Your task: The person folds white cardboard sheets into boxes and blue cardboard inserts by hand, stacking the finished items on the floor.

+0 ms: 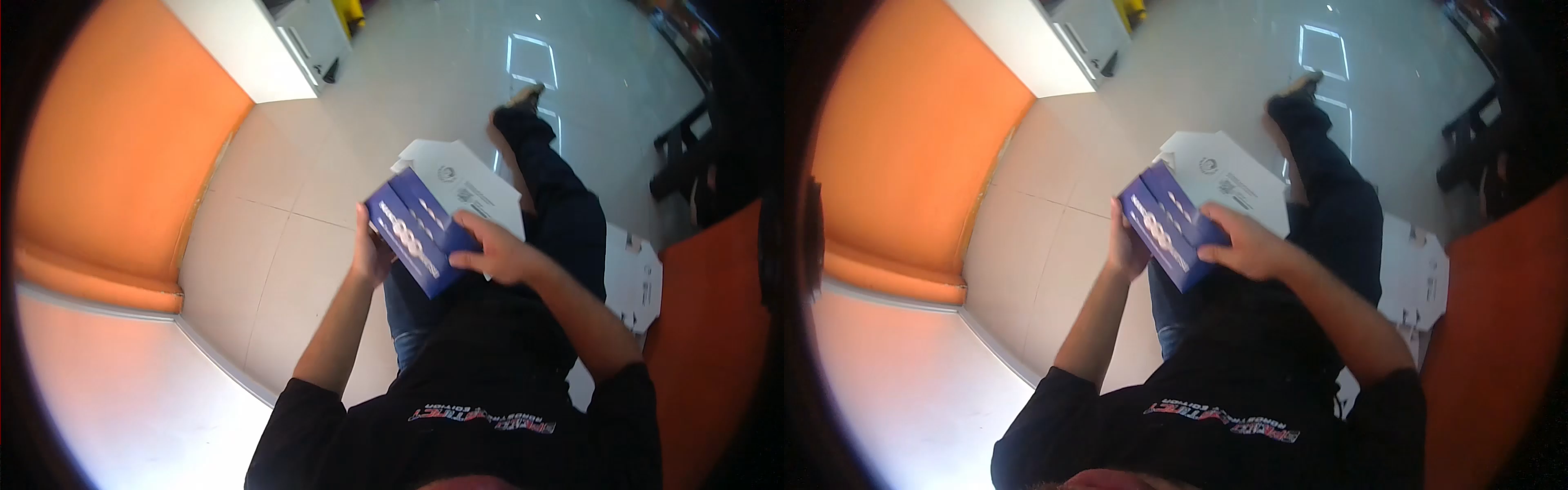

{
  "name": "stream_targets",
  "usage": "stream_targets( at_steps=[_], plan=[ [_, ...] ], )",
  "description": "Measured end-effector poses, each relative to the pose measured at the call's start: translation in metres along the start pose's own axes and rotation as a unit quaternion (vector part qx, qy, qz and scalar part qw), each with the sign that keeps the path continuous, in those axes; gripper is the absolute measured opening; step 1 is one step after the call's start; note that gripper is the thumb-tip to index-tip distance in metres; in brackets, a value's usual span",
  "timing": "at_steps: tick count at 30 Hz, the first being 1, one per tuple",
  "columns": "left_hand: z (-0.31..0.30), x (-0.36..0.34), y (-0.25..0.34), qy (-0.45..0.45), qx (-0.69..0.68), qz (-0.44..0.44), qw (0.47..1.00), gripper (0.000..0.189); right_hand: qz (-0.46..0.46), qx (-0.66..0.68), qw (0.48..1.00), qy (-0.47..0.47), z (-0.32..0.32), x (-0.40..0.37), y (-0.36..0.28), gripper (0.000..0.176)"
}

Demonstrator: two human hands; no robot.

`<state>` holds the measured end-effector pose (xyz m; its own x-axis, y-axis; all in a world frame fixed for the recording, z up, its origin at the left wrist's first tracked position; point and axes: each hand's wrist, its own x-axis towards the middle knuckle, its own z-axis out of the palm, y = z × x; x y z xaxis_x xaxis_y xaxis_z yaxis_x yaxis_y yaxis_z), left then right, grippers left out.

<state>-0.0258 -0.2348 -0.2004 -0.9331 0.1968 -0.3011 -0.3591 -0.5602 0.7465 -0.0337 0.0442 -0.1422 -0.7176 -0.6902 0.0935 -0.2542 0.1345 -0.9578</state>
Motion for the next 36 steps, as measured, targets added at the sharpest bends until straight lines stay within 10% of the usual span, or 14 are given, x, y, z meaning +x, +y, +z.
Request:
stream_targets(
  at_steps=[6, 9, 15, 36],
  plan=[
    [0.033, -0.042, 0.019, -0.067, 0.24, 0.372, 0.894, 0.143, -0.007, -0.268, 0.963, 0.034, 0.013, -0.014, -0.022, 0.051],
    [0.027, -0.046, 0.015, -0.056, 0.345, 0.425, 0.835, 0.144, -0.072, -0.11, 0.989, 0.07, 0.015, -0.011, -0.037, 0.06],
    [0.022, -0.049, 0.006, -0.069, 0.407, 0.474, 0.778, 0.125, -0.009, 0.162, 0.985, 0.061, 0.001, 0.009, -0.057, 0.074],
    [0.031, -0.05, 0.001, -0.038, 0.469, 0.471, 0.746, 0.122, 0.134, 0.166, 0.976, 0.039, -0.002, 0.028, -0.078, 0.043]
  ],
)
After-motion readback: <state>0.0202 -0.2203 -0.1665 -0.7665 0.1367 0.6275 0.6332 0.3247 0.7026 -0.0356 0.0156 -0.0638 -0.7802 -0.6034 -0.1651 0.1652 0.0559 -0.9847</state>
